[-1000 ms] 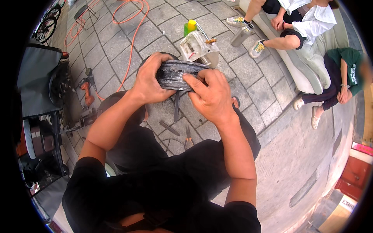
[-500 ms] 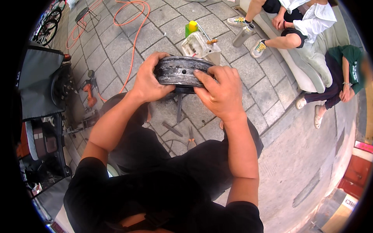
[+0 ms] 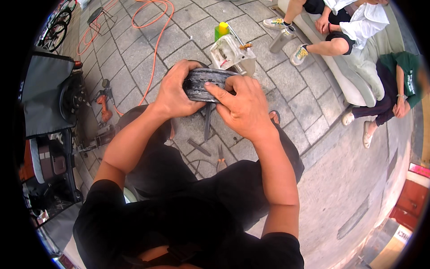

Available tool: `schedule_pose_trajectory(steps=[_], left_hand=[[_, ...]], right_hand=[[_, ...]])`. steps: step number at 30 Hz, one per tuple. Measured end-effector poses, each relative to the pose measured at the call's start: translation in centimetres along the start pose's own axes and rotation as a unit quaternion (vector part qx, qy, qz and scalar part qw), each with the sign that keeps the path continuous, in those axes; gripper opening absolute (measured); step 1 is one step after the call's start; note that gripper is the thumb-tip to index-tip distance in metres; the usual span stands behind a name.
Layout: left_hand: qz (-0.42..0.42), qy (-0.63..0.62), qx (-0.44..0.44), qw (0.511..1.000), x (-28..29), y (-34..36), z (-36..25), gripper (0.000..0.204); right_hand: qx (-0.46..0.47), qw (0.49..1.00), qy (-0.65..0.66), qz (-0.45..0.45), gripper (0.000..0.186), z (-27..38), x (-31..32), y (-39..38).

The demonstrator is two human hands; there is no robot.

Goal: The person removes a rubber ring from a wheel rim, then uses a yellow spray can to apply a substance to the rim. The person handles the rim and rubber ring repeatedly while seated on the ground.

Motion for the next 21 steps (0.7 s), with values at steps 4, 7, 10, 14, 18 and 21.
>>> schedule_pose_trajectory(steps=[4, 7, 10, 14, 18, 21], left_hand=[[-0.007, 0.003, 0.015, 1.000, 0.4, 0.1, 0.1, 0.070], [-0.021, -0.001, 0.035, 0.999, 0.8, 0.2, 0.7, 0.069], [-0.024, 0.007, 0.037, 0.999, 0.9, 0.2, 0.9, 0.069], [-0.009, 0.007, 0.066, 0.998, 0.7, -0.1, 0.9, 0.070], [0.002, -0.011, 0.097, 0.995, 0.7, -0.2, 0.8, 0.071], [0.019, -0.020, 0.119, 0.993, 0.7, -0.2, 0.8, 0.072]], right_hand=[[-0.003, 1.000, -0.004, -0.010, 0.053, -1.8, 1.1, -0.1], [-0.036, 0.998, -0.027, -0.039, 0.039, -2.9, 2.5, -0.5], [-0.053, 0.997, 0.009, -0.058, 0.033, -2.6, 2.0, -0.6], [-0.080, 0.992, 0.071, -0.071, 0.035, -2.2, 1.1, -0.6], [-0.088, 0.988, 0.103, -0.068, 0.036, -1.5, 1.0, -0.1], [-0.093, 0.988, 0.107, -0.056, 0.035, -1.1, 0.9, 0.1]])
Point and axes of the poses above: each hand's wrist, its own y-axis towards the middle knuckle, its own x-axis out of the back of the hand, z = x × y, the point moved 3 cm from there along y, towards the middle knuckle, and after that the axes turned 4 degrees about -z, right-handed, at the moved point
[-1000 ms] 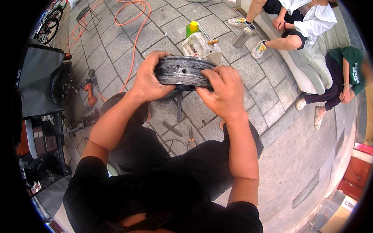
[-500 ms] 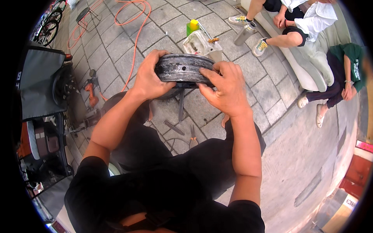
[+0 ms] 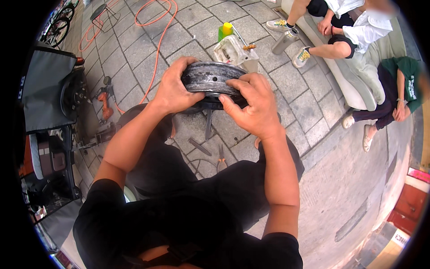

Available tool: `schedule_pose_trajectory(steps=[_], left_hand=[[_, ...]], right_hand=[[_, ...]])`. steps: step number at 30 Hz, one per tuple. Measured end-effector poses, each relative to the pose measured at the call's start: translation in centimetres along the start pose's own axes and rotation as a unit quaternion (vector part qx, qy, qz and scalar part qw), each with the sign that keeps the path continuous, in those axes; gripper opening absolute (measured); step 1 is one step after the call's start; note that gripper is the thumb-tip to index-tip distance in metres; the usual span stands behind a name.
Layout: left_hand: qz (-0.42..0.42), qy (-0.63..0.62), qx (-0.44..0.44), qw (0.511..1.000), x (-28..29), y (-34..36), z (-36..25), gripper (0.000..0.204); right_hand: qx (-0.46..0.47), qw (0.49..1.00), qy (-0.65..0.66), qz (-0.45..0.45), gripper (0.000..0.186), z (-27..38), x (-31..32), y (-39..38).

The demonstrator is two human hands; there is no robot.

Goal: The person removes a rubber ring from a wheel rim, then uses a yellow spray can to apply a substance to the rim. The person handles the rim and rubber ring repeatedly while seated on the ground.

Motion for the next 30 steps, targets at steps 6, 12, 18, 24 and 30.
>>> schedule_pose_trajectory(steps=[6, 12, 18, 24, 30], left_hand=[[0.044, 0.000, 0.006, 0.999, -0.4, 0.2, 0.0, 0.073], [0.058, -0.001, -0.037, 0.998, -0.8, 0.2, -0.3, 0.070], [0.059, 0.008, -0.071, 0.996, -1.1, 0.2, -0.6, 0.069], [0.050, 0.059, -0.155, 0.985, -1.2, -0.1, -1.5, 0.066], [0.009, 0.063, -0.206, 0.976, -0.2, 0.4, -1.3, 0.066]], right_hand=[[-0.067, 0.996, 0.016, -0.060, 0.033, -1.3, -0.2, 0.3], [-0.207, 0.973, 0.092, 0.050, 0.038, -2.7, -1.0, 0.5], [-0.314, 0.944, 0.097, 0.031, 0.052, -1.2, -1.5, 0.5], [-0.263, 0.960, 0.030, 0.087, 0.064, -2.2, -2.4, 0.1], [-0.285, 0.936, 0.160, 0.131, 0.048, -4.1, 1.1, -0.2]])
Point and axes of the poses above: each hand's wrist, its own y-axis towards the middle knuckle, its own x-axis out of the back of the hand, z = x × y, the point moved 3 cm from there along y, towards the middle knuckle, and after that the axes turned 4 degrees about -z, right-handed, at the moved point
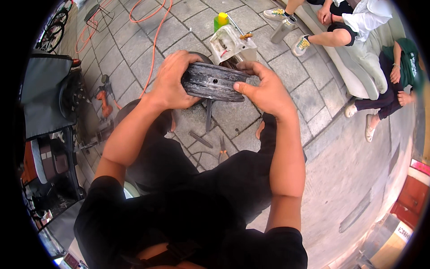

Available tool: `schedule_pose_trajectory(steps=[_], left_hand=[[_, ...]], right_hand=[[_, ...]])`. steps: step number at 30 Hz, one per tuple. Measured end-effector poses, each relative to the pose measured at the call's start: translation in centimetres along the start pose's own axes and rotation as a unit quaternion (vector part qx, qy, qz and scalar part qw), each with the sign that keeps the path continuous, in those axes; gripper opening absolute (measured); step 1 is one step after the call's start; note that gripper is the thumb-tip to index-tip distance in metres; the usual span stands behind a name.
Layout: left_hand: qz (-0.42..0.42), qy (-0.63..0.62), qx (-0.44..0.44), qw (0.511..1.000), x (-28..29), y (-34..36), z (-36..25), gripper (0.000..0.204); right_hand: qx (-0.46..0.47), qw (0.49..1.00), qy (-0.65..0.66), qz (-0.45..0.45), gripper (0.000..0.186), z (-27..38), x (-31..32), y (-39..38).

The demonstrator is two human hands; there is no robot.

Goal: The person removes a rubber ring from a wheel rim, then uses a yellow spray can to apply a substance to the rim. The person handles the rim and rubber ring repeatedly while seated on the ground.

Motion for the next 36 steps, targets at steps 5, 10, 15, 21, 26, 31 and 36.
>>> schedule_pose_trajectory(steps=[5, 10, 15, 21, 26, 31, 36], left_hand=[[-0.024, -0.018, -0.017, 0.999, -0.2, 0.0, 0.1, 0.064], [0.003, -0.017, -0.013, 1.000, -0.7, -0.2, -0.5, 0.063], [0.008, -0.004, -0.031, 0.999, -0.8, -0.2, -0.3, 0.063], [-0.004, -0.032, -0.013, 0.999, -0.9, -0.1, 0.2, 0.065], [-0.015, -0.070, -0.002, 0.997, -0.9, -0.3, 0.3, 0.065], [-0.011, -0.061, -0.018, 0.998, -1.1, -0.2, 0.2, 0.067], [-0.003, -0.046, -0.025, 0.999, -1.3, -0.2, -0.2, 0.066]], right_hand=[[-0.055, 0.994, 0.088, 0.015, 0.049, 0.6, -0.8, -0.2], [-0.052, 0.997, -0.038, -0.030, 0.064, 0.8, -3.3, -0.1], [0.022, 0.991, -0.126, -0.044, 0.060, 0.7, -2.0, 0.3], [0.034, 0.998, -0.052, -0.012, 0.047, 0.7, -0.1, -0.3], [0.016, 1.000, -0.010, -0.004, 0.047, 1.1, -0.1, -0.5], [0.009, 1.000, -0.017, -0.009, 0.047, 1.2, -0.1, -0.9], [0.029, 0.999, -0.045, -0.011, 0.045, 1.3, -0.3, -1.0]])
Point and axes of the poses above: each hand's wrist, its own y-axis towards the middle knuckle, its own x-axis out of the back of the hand, z = x × y, the point moved 3 cm from there along y, towards the middle knuckle, and after that the axes turned 4 degrees about -z, right-handed, at the moved point
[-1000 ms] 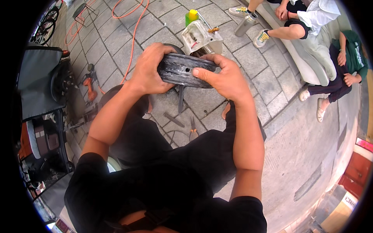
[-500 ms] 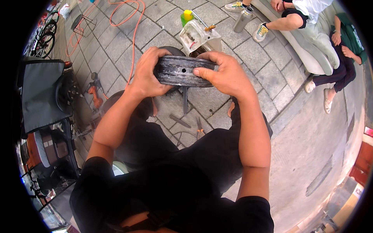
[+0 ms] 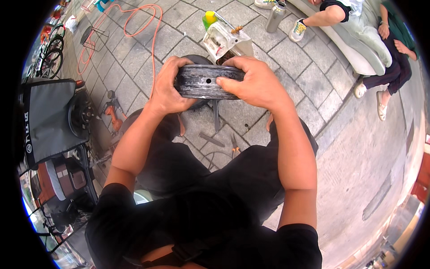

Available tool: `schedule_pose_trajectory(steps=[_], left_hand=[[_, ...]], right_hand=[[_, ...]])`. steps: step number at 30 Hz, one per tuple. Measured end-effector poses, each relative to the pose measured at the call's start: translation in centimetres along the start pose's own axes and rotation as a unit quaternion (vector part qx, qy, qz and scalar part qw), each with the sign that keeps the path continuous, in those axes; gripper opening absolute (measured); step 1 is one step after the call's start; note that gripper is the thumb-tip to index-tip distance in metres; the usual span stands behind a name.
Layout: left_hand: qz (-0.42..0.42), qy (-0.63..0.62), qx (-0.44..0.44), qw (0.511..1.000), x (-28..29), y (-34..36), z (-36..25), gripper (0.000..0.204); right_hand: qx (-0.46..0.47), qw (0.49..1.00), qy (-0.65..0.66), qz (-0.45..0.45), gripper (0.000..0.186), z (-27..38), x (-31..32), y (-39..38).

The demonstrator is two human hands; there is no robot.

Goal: The person removes a rubber ring from a wheel rim, then uses a yellow spray can to apply a substance to the rim. The person handles the rim and rubber ring repeatedly while seated on the ground.

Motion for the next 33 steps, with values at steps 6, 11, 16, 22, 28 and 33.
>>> schedule_pose_trajectory(steps=[6, 11, 16, 22, 28, 33], left_hand=[[0.025, 0.043, -0.032, 0.998, -0.3, 0.4, -0.2, 0.065], [0.047, 0.068, -0.060, 0.995, -0.5, 0.1, -0.6, 0.066], [0.056, 0.085, -0.078, 0.992, -0.5, 0.0, -0.6, 0.067], [0.075, 0.068, -0.093, 0.990, -0.6, -0.1, -0.4, 0.062], [0.074, 0.072, -0.088, 0.991, 0.3, 0.3, -0.4, 0.064], [0.082, 0.064, -0.099, 0.990, -0.2, -0.3, -0.5, 0.065]], right_hand=[[0.081, 0.984, -0.160, -0.019, 0.042, 0.3, -0.8, 0.4], [0.034, 0.972, -0.232, -0.002, 0.047, 1.1, -1.9, 0.1], [0.043, 0.973, -0.228, 0.013, 0.045, 0.9, -2.4, 0.0], [0.104, 0.972, -0.206, 0.039, 0.035, 1.0, -3.1, -0.3], [0.120, 0.977, -0.167, 0.049, 0.034, 0.6, -3.1, -0.3], [0.069, 0.979, -0.165, 0.094, 0.033, 1.3, -3.3, -0.4]])
Point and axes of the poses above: each hand's wrist, its own y-axis towards the middle knuckle, its own x-axis out of the back of the hand, z = x × y, the point moved 3 cm from there along y, towards the middle knuckle, and after that the axes turned 4 degrees about -z, right-handed, at the moved point
